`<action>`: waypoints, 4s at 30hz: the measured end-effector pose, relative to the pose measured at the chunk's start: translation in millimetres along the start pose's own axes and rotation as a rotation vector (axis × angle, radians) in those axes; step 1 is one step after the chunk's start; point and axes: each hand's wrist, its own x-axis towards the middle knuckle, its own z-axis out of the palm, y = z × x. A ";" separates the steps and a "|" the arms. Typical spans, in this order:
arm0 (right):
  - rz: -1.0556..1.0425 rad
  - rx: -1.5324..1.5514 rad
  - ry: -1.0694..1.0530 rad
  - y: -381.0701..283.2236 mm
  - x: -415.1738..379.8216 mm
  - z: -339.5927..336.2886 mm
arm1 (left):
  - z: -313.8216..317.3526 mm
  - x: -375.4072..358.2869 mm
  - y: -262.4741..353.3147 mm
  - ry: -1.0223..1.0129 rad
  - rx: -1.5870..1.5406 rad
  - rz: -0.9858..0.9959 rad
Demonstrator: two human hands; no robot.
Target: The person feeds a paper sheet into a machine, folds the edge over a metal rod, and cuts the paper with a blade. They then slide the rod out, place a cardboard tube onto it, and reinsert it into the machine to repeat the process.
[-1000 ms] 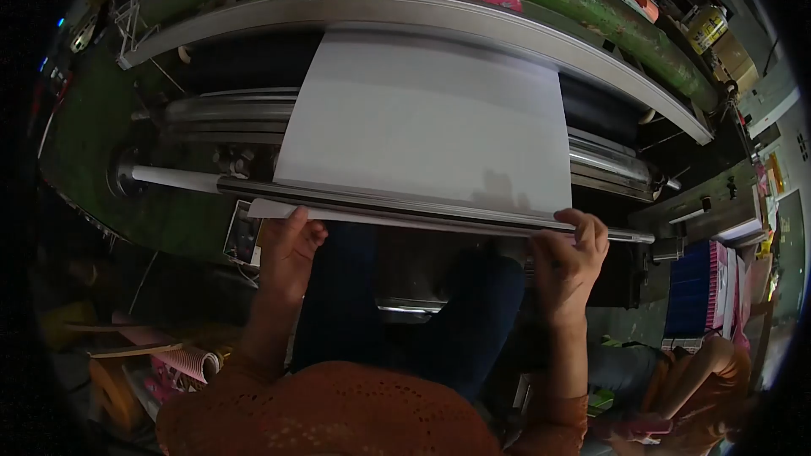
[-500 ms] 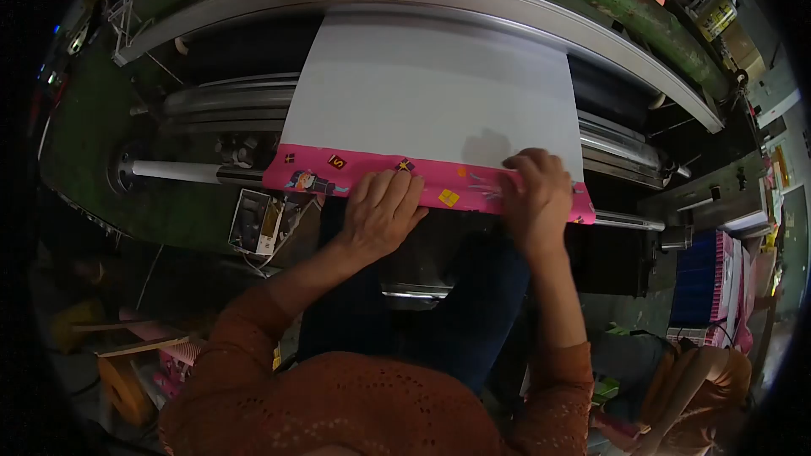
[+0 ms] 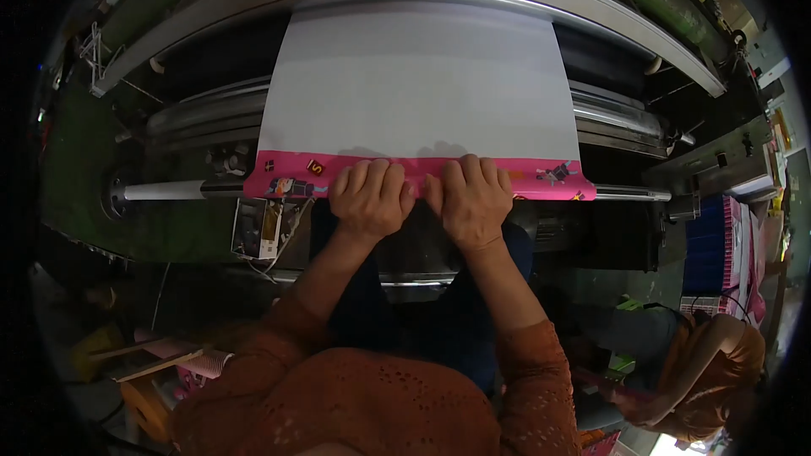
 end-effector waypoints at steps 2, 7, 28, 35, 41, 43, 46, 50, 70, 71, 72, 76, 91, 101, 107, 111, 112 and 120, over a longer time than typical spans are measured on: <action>0.017 0.021 -0.025 0.5 5.5 -3.4 | -0.4 2.1 -0.3 -0.004 -0.017 -0.016; 0.057 0.029 -0.125 -0.8 15.2 -10.2 | -11.3 13.7 1.7 -0.149 -0.051 -0.081; 0.112 0.171 -0.010 4.5 30.5 -26.7 | -16.0 66.4 -9.3 -0.318 -0.103 -0.116; 0.193 0.096 -0.145 19.0 51.8 -22.3 | -54.3 13.7 23.7 -0.397 -0.174 -0.051; 0.123 0.048 0.080 43.0 61.8 -16.5 | -13.2 68.2 -11.9 -0.258 -0.072 -0.014; 0.158 0.083 -0.022 17.9 10.3 -41.3 | -8.0 90.4 -31.3 -0.055 -0.049 -0.015; 0.176 0.006 -0.077 22.4 3.7 -38.2 | -31.0 71.3 -27.7 0.022 -0.185 0.068; 0.181 0.021 0.083 55.2 66.8 -15.4 | -54.2 -24.1 14.5 -0.092 -0.489 0.236; 0.181 0.851 -0.554 -30.6 37.7 -55.3 | -48.5 -87.9 -4.5 -0.393 -1.743 -1.101; 0.205 0.928 -0.578 -32.4 6.7 -44.8 | -51.5 -85.1 -2.3 -0.394 -1.741 -1.107; 0.229 1.005 -0.601 -33.2 -19.0 -36.2 | -53.9 -83.2 0.9 -0.361 -1.726 -1.050; 0.519 1.118 -0.698 -30.5 -82.3 -27.4 | -34.4 -106.3 -0.4 -0.666 -1.710 -0.836; 0.366 0.369 -0.805 0.3 -195.8 20.7 | -11.0 -153.8 19.8 -0.876 -0.400 -0.144; 0.411 0.385 -0.857 -1.2 -186.7 12.2 | -11.2 -152.6 21.4 -0.905 -0.394 -0.151; 0.355 0.421 -0.840 -2.7 -178.0 3.3 | -7.9 -156.1 17.5 -0.831 -0.434 -0.177; 0.287 0.625 -0.881 4.5 -134.2 -19.2 | -6.6 -154.8 14.0 -0.691 -0.599 -0.280; 0.365 0.751 -0.931 7.6 -111.5 -28.8 | -7.6 -152.1 12.3 -0.657 -0.659 -0.320; -0.028 0.814 -0.631 -71.8 125.9 -0.8 | -48.9 -94.6 -11.7 -0.329 -0.512 -0.092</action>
